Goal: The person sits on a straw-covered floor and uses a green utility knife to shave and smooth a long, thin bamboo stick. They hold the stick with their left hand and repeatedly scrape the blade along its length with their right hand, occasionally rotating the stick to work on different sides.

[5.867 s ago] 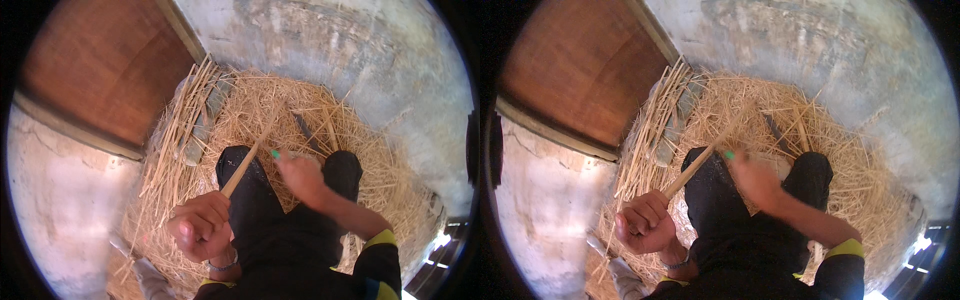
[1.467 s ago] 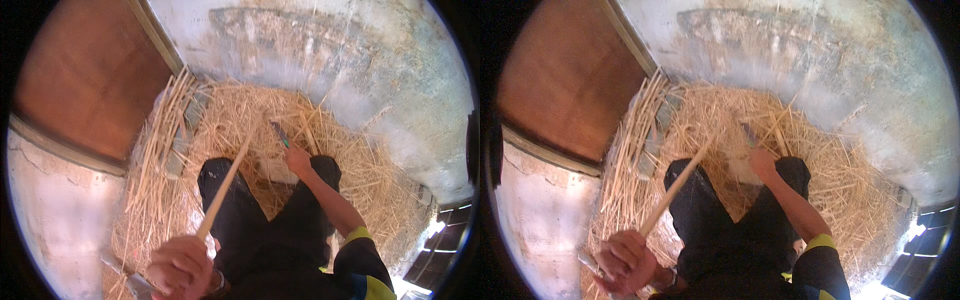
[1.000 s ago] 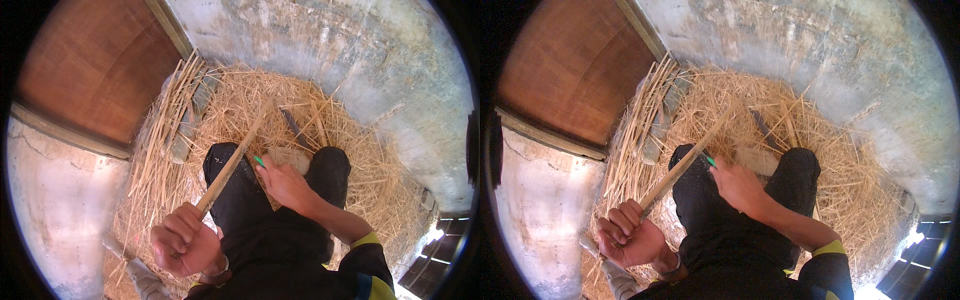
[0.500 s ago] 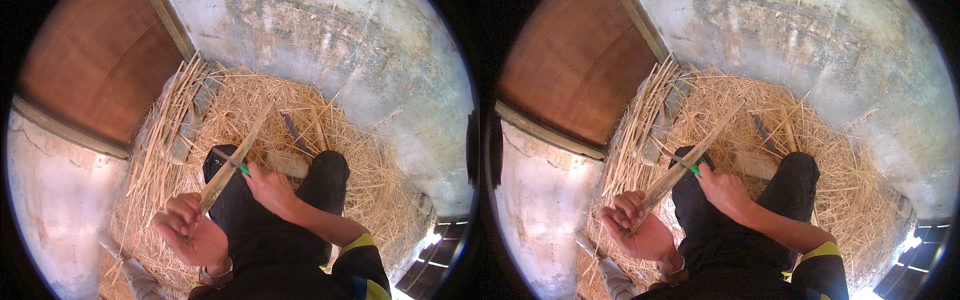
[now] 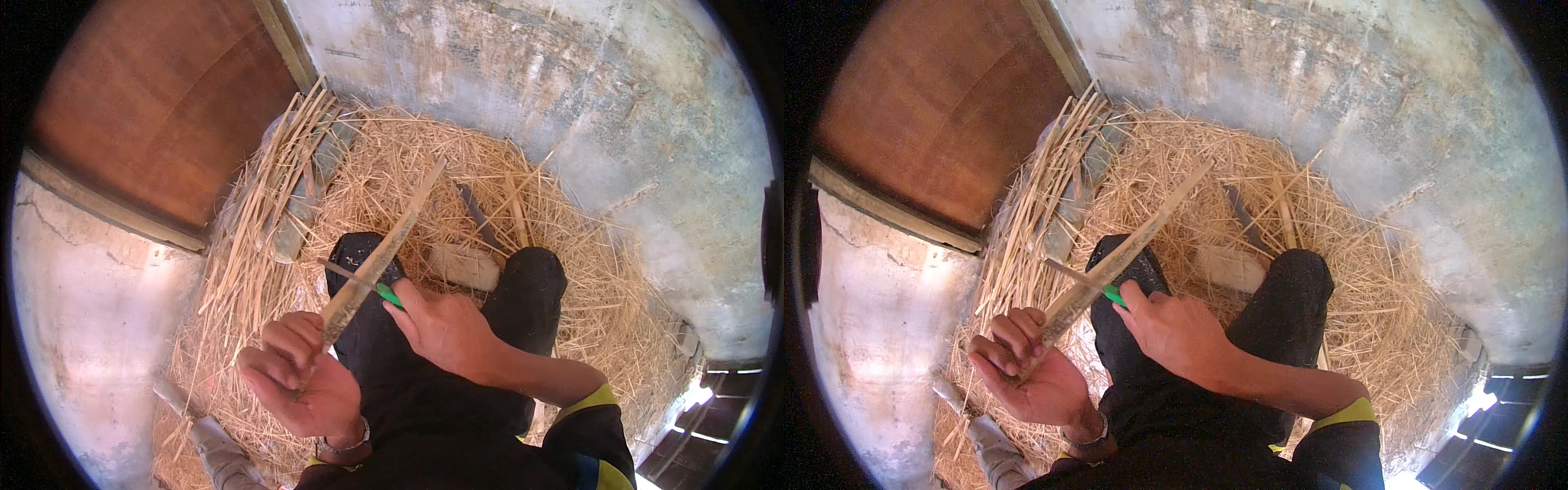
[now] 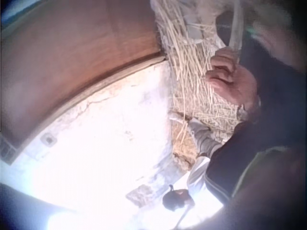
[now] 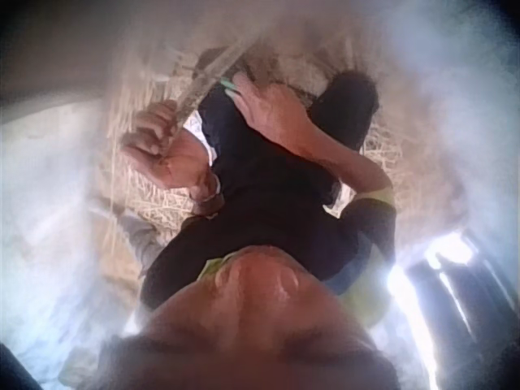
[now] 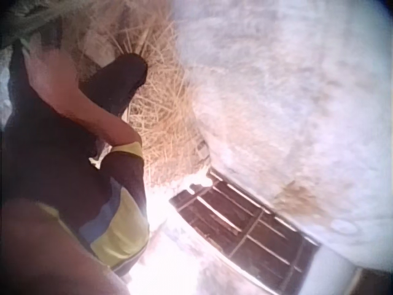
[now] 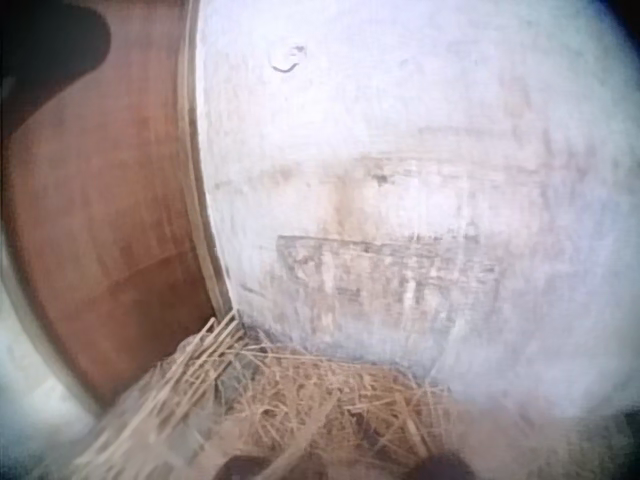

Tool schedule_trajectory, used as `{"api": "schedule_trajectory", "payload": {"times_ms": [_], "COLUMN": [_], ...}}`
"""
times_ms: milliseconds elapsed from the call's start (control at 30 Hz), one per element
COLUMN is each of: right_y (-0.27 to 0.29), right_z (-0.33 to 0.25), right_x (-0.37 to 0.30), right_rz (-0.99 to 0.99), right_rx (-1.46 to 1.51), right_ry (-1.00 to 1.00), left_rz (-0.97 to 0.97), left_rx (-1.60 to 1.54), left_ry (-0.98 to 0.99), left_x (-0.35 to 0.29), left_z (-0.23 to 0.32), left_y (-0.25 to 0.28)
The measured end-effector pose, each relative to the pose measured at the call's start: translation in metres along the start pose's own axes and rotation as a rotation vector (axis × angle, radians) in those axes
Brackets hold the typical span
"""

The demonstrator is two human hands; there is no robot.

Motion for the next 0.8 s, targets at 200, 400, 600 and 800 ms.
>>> {"api": "schedule_trajectory", "payload": {"times_ms": [200, 400, 600, 800], "right_y": [-0.013, -0.032, -0.01, -0.02], "right_z": [0.022, 0.068, 0.045, 0.092], "right_x": [0.007, -0.008, -0.005, -0.008], "right_rz": [-0.071, -0.125, -0.091, 0.014], "right_rx": [-0.156, -0.104, -0.086, -0.23], "right_ry": [-0.076, -0.201, -0.104, -0.107], "left_rz": [0.072, -0.042, -0.022, 0.056], "left_rx": [0.005, -0.028, 0.003, 0.007], "left_ry": [0.03, 0.024, 0.002, 0.032], "left_x": [0.002, -0.002, -0.002, 0.004], "left_z": [-0.006, -0.004, -0.001, -0.005], "left_y": [0.014, 0.002, 0.001, 0.008]}}
Point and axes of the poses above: each hand's wrist, its own x-axis towards the middle knuckle, its own y-axis out of the back of the hand, z = x × y, the point moved 10 cm from there along x, towards the middle knuckle, and after that the axes turned 13 degrees about y, right-handed, at the moved point
